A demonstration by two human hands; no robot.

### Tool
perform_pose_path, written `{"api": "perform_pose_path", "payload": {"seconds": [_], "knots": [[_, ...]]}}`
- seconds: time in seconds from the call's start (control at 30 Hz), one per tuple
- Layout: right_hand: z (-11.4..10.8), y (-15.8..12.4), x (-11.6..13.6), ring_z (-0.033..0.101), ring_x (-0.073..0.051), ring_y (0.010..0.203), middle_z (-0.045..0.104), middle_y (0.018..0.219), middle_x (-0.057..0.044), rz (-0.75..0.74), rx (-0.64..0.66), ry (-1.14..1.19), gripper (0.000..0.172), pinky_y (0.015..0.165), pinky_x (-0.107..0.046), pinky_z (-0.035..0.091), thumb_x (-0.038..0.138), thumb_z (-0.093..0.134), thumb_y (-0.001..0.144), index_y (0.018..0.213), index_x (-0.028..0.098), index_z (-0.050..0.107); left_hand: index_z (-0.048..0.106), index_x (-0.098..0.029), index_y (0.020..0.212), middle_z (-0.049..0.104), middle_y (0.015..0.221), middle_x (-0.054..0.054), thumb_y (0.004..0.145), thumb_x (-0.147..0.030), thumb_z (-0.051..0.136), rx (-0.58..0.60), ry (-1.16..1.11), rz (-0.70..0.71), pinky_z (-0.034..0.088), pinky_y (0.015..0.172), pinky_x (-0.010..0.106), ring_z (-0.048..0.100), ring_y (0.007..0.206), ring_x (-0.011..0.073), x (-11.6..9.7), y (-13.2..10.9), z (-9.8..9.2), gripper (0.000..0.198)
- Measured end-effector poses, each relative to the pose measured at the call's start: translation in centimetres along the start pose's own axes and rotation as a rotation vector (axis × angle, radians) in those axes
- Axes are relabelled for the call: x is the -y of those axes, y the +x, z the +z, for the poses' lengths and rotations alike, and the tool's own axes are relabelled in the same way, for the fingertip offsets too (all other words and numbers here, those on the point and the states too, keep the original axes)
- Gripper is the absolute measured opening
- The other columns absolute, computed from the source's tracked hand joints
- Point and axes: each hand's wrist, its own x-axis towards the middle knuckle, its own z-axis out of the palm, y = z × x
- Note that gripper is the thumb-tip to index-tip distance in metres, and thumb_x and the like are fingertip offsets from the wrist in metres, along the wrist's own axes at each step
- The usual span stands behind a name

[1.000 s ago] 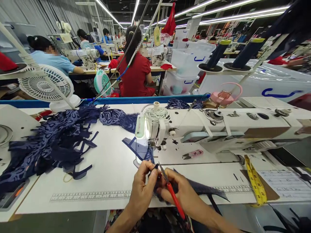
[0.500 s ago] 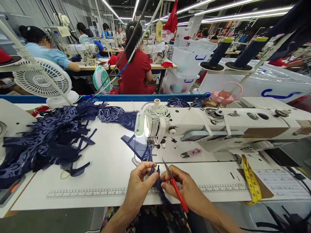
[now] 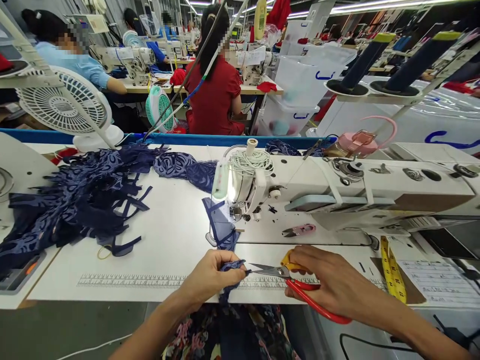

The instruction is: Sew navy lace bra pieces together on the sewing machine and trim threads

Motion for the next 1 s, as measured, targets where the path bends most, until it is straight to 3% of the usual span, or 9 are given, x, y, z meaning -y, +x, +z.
{"api": "perform_pose_path", "payload": {"seconds": [0.3,1.0], "knots": [[-0.7,0.3,0.5,0.054,-0.019,0.066,0.06,0.076,-0.001,-0.038,0.041,-0.063,0.036,0.06,-0.029,0.033,0.057,0.055,0.088,0.078,0.023,0.054,0.067,-0.013,0.076,0.048,0.068,-0.001,0.079,-0.045,0.07,-0.005,0.085,0.007,0.024,0.056,0.023,0.034,0.064,0.0103,-0.1,-0.1,-0.1,0.032],[-1.1,0.7,0.3,0.045,-0.016,0.057,0.052,0.061,0.001,0.007,0.138,0.081,0.044,0.056,-0.027,0.026,0.059,0.059,0.084,0.064,0.022,0.047,0.067,-0.014,0.078,0.05,0.068,0.0,0.081,-0.046,0.066,0.01,0.139,0.017,0.026,0.053,0.023,0.036,0.06,0.0102,-0.4,-0.1,-0.3,0.032]]}}
